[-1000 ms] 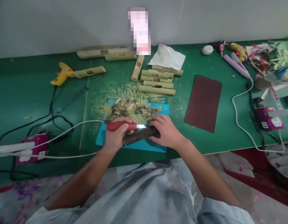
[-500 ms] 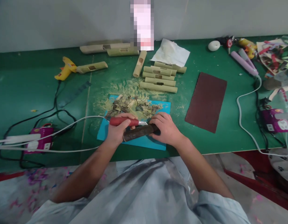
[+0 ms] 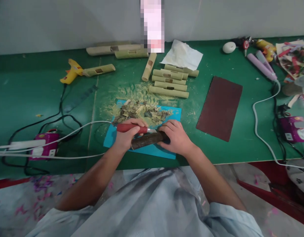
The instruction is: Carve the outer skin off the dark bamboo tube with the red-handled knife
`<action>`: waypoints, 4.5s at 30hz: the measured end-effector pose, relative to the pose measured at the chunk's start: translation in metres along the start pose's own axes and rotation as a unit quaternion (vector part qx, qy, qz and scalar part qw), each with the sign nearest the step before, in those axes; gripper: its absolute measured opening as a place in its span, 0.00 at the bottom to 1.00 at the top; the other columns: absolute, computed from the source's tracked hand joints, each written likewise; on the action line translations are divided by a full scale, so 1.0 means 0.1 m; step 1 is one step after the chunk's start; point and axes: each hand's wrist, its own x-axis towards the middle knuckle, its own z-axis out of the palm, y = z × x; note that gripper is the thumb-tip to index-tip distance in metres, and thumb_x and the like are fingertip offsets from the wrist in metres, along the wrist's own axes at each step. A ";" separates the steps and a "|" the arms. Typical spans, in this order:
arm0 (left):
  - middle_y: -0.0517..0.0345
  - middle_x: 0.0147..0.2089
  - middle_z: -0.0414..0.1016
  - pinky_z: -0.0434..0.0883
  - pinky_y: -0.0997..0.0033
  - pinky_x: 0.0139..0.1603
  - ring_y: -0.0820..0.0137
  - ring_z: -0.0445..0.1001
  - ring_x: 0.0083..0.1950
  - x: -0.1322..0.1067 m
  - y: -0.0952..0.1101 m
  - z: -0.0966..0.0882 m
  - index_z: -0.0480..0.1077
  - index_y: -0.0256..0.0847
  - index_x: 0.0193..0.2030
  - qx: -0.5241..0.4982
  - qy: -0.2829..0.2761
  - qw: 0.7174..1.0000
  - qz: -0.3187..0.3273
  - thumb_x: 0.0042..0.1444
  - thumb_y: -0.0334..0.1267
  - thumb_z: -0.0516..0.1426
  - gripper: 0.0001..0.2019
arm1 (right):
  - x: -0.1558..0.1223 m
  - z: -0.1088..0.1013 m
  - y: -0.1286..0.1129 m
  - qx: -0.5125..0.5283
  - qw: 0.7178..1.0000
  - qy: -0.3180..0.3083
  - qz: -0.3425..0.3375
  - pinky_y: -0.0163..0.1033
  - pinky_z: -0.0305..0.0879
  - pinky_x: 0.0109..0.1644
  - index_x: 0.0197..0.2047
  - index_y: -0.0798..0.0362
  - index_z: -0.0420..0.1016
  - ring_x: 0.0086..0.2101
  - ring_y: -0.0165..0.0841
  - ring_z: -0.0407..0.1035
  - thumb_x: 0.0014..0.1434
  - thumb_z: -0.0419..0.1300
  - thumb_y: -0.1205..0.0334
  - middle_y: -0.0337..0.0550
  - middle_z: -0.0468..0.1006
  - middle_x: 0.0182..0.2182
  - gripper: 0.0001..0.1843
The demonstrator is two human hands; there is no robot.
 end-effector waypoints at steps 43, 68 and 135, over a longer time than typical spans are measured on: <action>0.54 0.42 0.83 0.75 0.75 0.30 0.72 0.78 0.33 -0.19 0.03 -0.08 0.82 0.42 0.38 0.057 0.079 0.989 0.110 0.58 0.47 0.66 0.11 | 0.04 0.02 0.05 -0.066 0.997 0.041 0.022 0.58 0.66 0.58 0.60 0.47 0.74 0.55 0.49 0.71 0.69 0.61 0.55 0.51 0.81 0.53 0.18; 0.53 0.44 0.83 0.79 0.76 0.33 0.68 0.82 0.41 -0.15 0.03 -0.09 0.82 0.42 0.39 0.080 0.094 0.988 0.089 0.59 0.44 0.66 0.09 | 0.06 0.04 0.06 -0.049 0.993 0.096 0.043 0.58 0.68 0.59 0.56 0.46 0.74 0.56 0.48 0.73 0.69 0.61 0.58 0.51 0.81 0.53 0.14; 0.55 0.37 0.83 0.74 0.73 0.30 0.72 0.76 0.30 -0.12 -0.01 0.01 0.81 0.40 0.33 0.007 0.095 0.995 0.010 0.53 0.50 0.68 0.14 | 0.03 -0.02 -0.03 -0.045 0.999 -0.001 -0.020 0.55 0.58 0.63 0.60 0.50 0.72 0.53 0.47 0.72 0.63 0.66 0.51 0.50 0.82 0.51 0.25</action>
